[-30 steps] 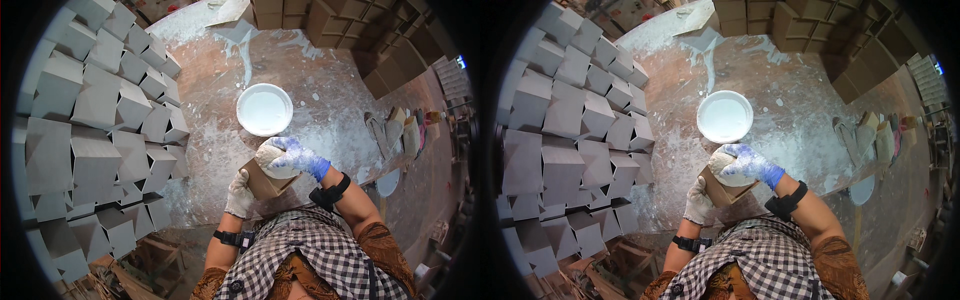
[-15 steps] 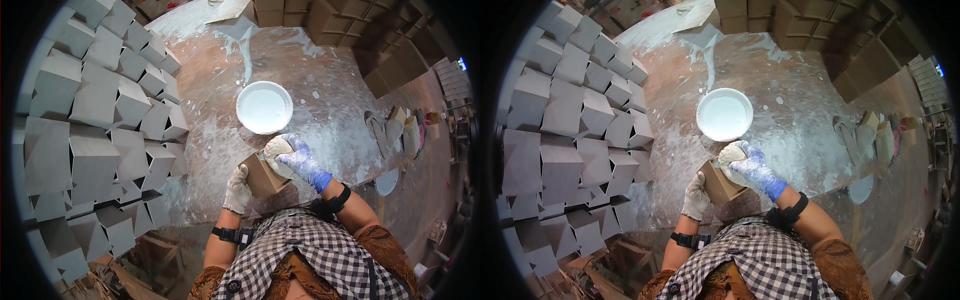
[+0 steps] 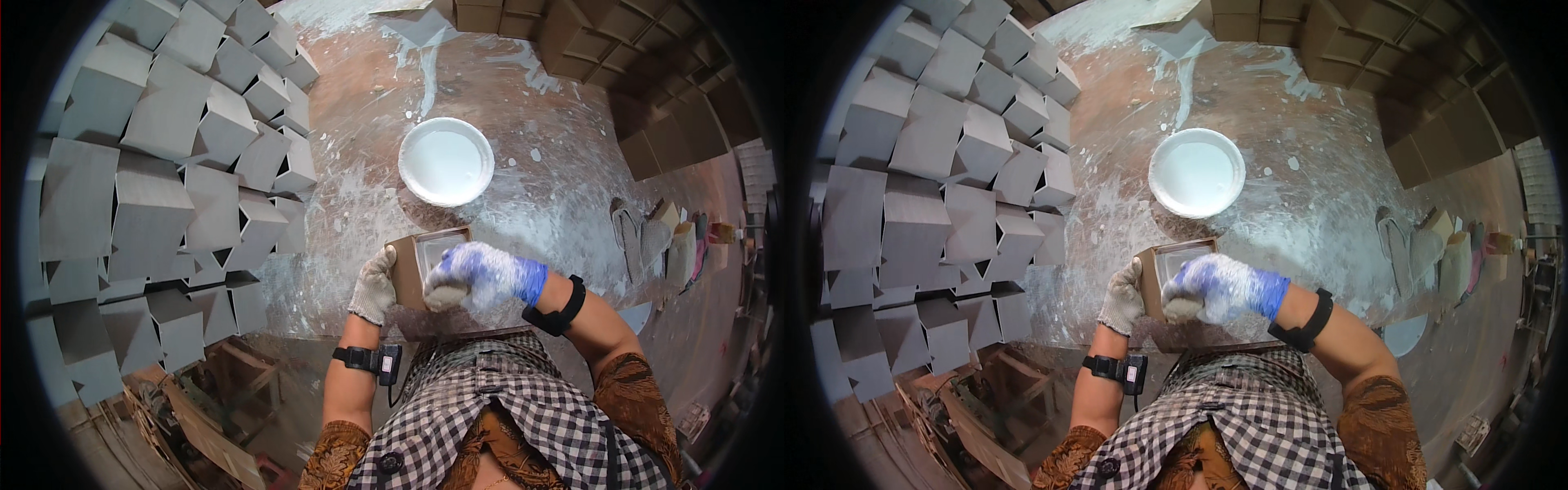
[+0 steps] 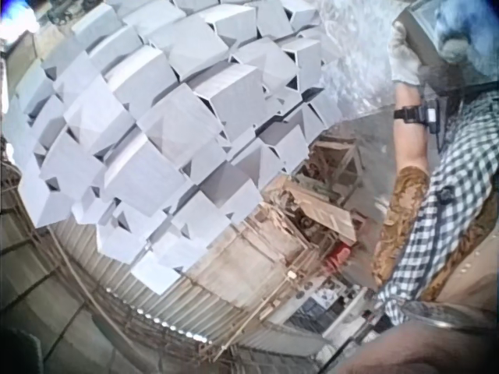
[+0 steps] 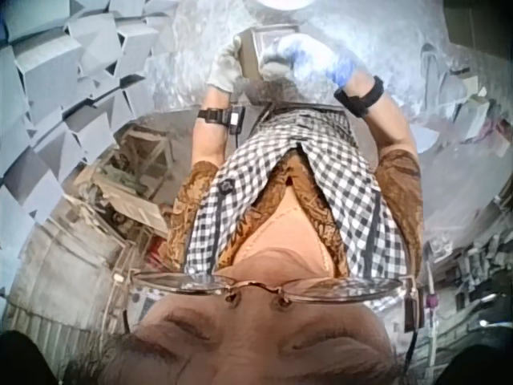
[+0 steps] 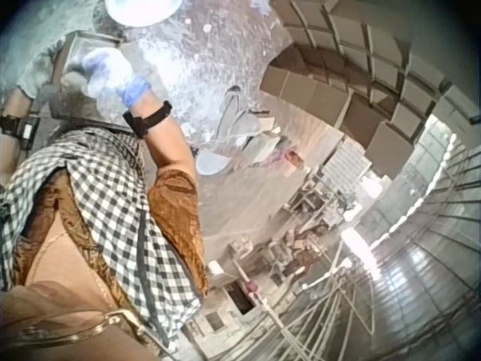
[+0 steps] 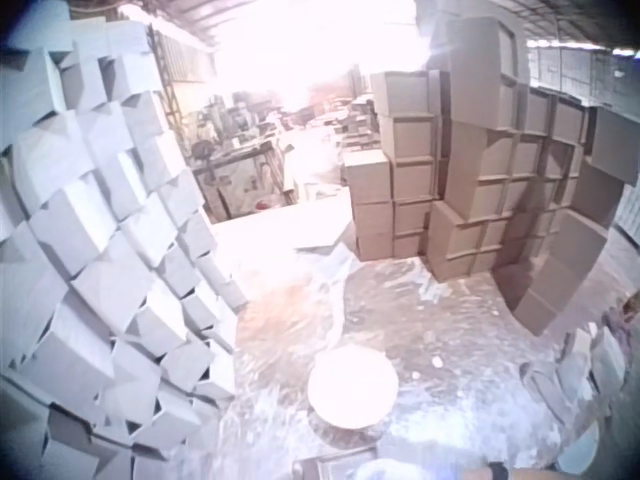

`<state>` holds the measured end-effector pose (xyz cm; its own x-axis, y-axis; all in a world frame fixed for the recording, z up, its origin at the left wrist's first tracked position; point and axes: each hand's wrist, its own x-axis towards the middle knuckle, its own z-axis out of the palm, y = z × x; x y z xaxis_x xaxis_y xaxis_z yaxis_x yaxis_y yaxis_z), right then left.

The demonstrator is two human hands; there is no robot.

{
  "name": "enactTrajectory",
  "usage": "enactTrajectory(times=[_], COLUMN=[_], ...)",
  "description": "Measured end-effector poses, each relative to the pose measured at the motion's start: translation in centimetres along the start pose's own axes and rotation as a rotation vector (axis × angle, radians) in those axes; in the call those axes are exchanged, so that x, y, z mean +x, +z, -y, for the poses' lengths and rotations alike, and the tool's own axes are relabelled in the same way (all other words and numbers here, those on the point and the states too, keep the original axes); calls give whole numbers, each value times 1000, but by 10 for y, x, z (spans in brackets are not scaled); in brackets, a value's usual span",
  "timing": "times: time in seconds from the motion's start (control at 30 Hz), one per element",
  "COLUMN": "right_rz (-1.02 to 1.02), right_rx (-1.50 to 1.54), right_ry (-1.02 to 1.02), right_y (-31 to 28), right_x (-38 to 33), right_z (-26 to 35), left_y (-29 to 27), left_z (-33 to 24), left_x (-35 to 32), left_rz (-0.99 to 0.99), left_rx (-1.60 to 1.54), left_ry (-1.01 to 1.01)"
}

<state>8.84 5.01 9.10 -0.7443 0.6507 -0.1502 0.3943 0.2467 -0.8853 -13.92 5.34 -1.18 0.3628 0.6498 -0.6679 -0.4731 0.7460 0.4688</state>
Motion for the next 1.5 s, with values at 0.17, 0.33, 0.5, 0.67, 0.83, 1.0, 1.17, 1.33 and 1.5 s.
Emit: enactTrajectory(times=[0.17,0.33,0.5,0.67,0.83,1.0,1.17,1.33,1.5], right_rz=[-118,-104,-226,-238,-110,97,234,205,133], right_rx=[-35,4,383,454,240,59,-234,-221,-183], right_ry=[-99,80,50,87,8,-12,-98,-143,-107], right_y=[6,13,25,16,0,1,5,4,4], right_x=[-7,-11,-16,-9,-12,-15,-25,-28,-22], right_z=[-3,-5,-27,-19,-10,-4,1,0,-5], left_y=[-10,-10,-16,-28,-4,-23,5,12,14], left_z=[1,14,66,92,84,96,77,62,69], left_x=[4,-28,-59,-29,-36,-32,-35,-25,-35], left_rz=[-17,91,139,-7,-52,-50,-92,-78,20], left_rx=[26,-51,199,-70,-121,-176,-270,-127,-77], left_ry=[6,234,388,467,484,295,181,189,254])
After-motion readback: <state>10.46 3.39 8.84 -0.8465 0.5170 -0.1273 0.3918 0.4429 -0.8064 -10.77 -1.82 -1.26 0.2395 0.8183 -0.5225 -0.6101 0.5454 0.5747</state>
